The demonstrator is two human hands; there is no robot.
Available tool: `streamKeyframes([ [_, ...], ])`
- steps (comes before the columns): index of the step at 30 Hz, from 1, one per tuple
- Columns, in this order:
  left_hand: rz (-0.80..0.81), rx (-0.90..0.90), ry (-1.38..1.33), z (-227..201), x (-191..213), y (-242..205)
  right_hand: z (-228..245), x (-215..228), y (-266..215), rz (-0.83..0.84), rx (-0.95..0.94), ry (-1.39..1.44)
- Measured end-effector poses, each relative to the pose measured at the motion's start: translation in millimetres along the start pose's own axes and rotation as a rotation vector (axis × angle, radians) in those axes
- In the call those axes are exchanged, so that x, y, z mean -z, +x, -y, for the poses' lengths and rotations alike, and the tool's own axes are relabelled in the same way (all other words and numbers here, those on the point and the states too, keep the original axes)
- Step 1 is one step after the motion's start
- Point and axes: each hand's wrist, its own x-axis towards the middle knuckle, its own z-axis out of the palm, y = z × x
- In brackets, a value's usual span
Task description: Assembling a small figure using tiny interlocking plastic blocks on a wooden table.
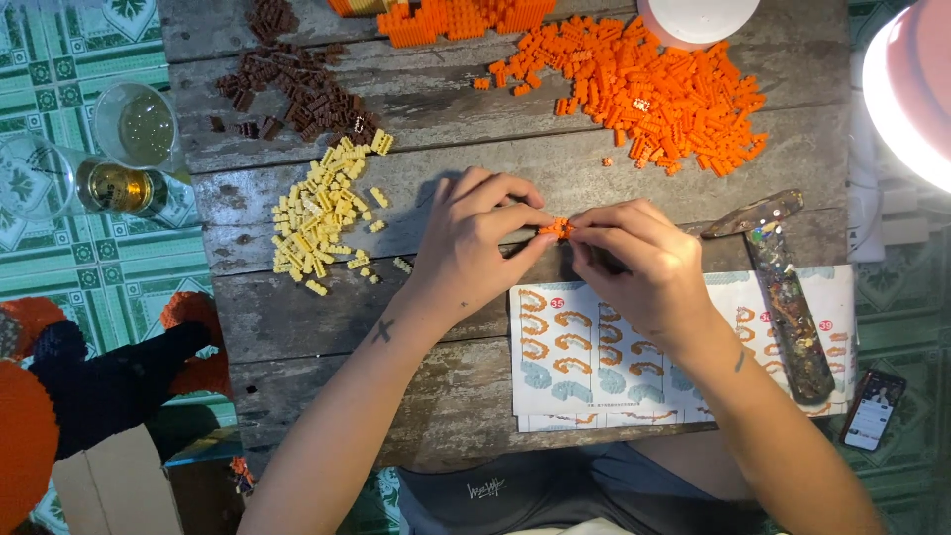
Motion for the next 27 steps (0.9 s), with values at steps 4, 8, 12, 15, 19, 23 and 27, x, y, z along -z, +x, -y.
streamKeyframes([
  [4, 0.004, -0.002, 0.017, 1.4, -1.9, -1.6, 7.7, 0.9, 1.7, 0.012, 0.047, -0.040],
  [8, 0.002, 0.003, 0.001, 1.9, -2.2, -1.4, 5.7, 1.7, -0.8, 0.085, 0.063, -0.212],
  [12, 0.003, 0.011, -0.003, 4.1, -3.1, -1.2, -0.5, 19.6, 19.5, 0.153, 0.043, -0.183],
  [15, 0.006, 0.022, -0.018, 3.9, -2.9, -3.1, -24.0, 38.5, 32.0, 0.152, 0.046, -0.423],
  [19, -0.044, -0.086, 0.071, 15.1, -12.7, -7.3, -41.2, 33.9, 40.6, 0.170, -0.020, -0.547],
  [23, -0.033, -0.080, 0.063, 15.9, -12.4, -7.9, -44.7, 31.5, 43.0, 0.270, -0.122, -0.563],
  [27, -0.037, -0.088, 0.065, 15.5, -12.2, -7.9, -47.9, 33.1, 43.7, 0.216, 0.033, -0.527],
])
